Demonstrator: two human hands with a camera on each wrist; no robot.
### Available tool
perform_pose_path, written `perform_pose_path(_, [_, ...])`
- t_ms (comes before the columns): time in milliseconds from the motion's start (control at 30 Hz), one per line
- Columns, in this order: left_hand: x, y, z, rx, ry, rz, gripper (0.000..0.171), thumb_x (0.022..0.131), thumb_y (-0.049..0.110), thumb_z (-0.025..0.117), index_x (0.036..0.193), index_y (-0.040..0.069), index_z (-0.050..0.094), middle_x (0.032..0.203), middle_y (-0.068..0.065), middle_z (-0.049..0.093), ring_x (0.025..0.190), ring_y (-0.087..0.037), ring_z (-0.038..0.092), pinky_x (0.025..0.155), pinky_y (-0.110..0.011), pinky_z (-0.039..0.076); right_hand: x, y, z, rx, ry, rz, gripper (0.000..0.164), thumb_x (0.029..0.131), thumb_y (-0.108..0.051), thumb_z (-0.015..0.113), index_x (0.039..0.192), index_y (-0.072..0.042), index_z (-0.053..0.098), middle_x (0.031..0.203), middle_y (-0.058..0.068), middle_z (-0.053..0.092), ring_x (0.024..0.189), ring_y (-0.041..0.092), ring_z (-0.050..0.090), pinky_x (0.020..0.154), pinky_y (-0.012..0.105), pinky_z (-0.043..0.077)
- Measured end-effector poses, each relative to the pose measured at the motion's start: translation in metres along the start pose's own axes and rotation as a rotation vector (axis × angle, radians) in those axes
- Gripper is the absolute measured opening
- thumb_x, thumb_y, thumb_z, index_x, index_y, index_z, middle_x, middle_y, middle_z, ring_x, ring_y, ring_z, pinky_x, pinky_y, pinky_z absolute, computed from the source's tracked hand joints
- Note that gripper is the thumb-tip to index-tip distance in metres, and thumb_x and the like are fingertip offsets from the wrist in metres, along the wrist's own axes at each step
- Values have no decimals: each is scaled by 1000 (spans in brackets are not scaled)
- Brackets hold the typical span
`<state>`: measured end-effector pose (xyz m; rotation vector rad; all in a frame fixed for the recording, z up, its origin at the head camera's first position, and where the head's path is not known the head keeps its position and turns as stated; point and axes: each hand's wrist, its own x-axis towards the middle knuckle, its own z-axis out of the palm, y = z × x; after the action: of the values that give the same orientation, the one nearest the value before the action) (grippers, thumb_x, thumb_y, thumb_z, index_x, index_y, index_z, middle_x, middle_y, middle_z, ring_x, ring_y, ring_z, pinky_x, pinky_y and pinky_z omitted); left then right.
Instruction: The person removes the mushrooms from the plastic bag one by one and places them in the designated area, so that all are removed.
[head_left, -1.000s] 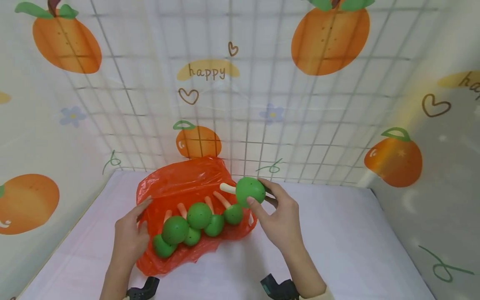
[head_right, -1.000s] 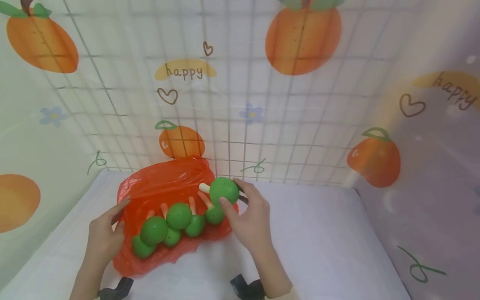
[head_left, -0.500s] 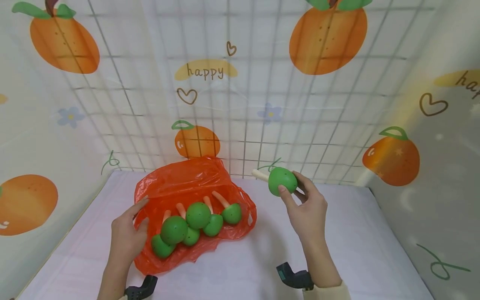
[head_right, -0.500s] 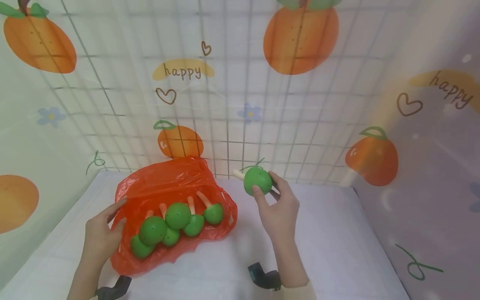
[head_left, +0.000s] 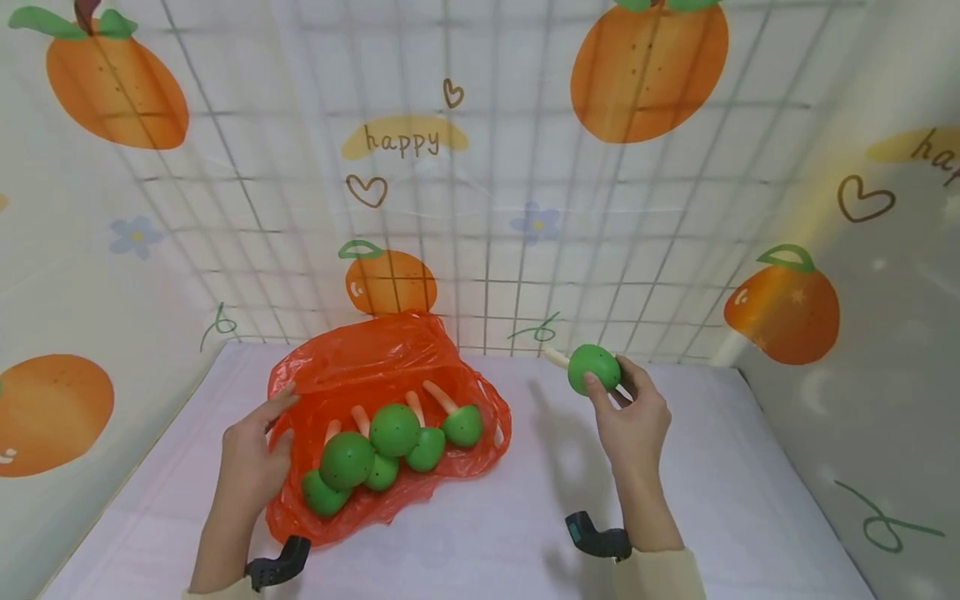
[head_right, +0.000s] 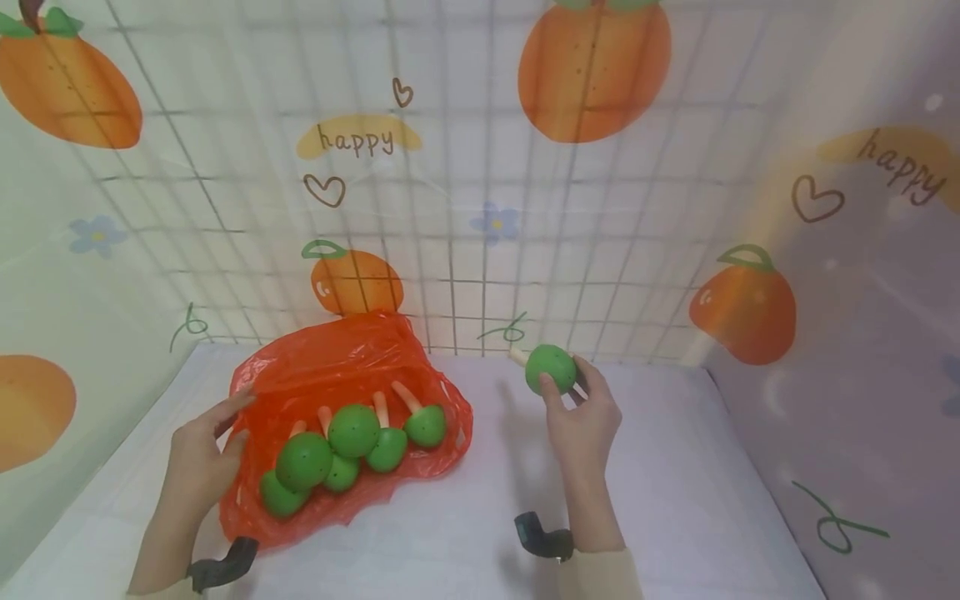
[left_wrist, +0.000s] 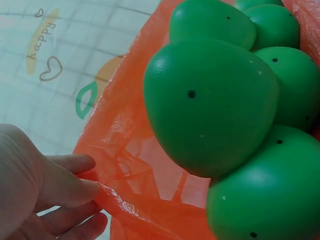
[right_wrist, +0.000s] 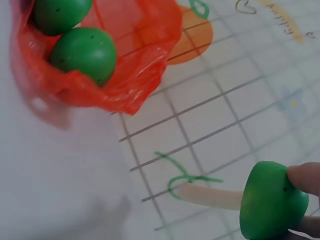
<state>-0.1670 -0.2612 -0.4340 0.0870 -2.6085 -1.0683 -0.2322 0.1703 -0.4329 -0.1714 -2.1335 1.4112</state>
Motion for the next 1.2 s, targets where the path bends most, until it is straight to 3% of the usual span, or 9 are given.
perform_pose_path(333, [10,-4,-2,13,-78,-26,51,96,-13,57,146,-3,58,151,-21,56,138,-50,50,107,-64,46,2,42,16,-44,-10,57,56,96,-13,77,142,12,55,141,33,58,132,46,58,104,50,54])
perform_pose_path(533, [13,-3,-2,-5,-81,-30,47,97,-9,60,144,-4,60,146,-23,59,134,-48,55,107,-62,48,1,57,26,-58,-5,78,56,96,-12,77,142,11,55,142,32,58,134,45,57,105,49,54])
perform_pose_path(767, [14,0,1,-13,-82,-38,48,96,-11,59,144,-4,60,143,-25,61,130,-48,58,107,-61,49,-2,64,31,-37,25,80,55,93,-9,80,138,12,57,139,31,60,133,45,58,105,50,54])
perform_pose_path(1200, [17,0,3,-29,-78,-59,50,96,-12,56,146,-3,59,142,-26,60,131,-48,57,104,-59,51,-9,66,41,-63,-41,145,59,85,-8,87,133,11,58,135,31,61,130,46,58,106,56,53])
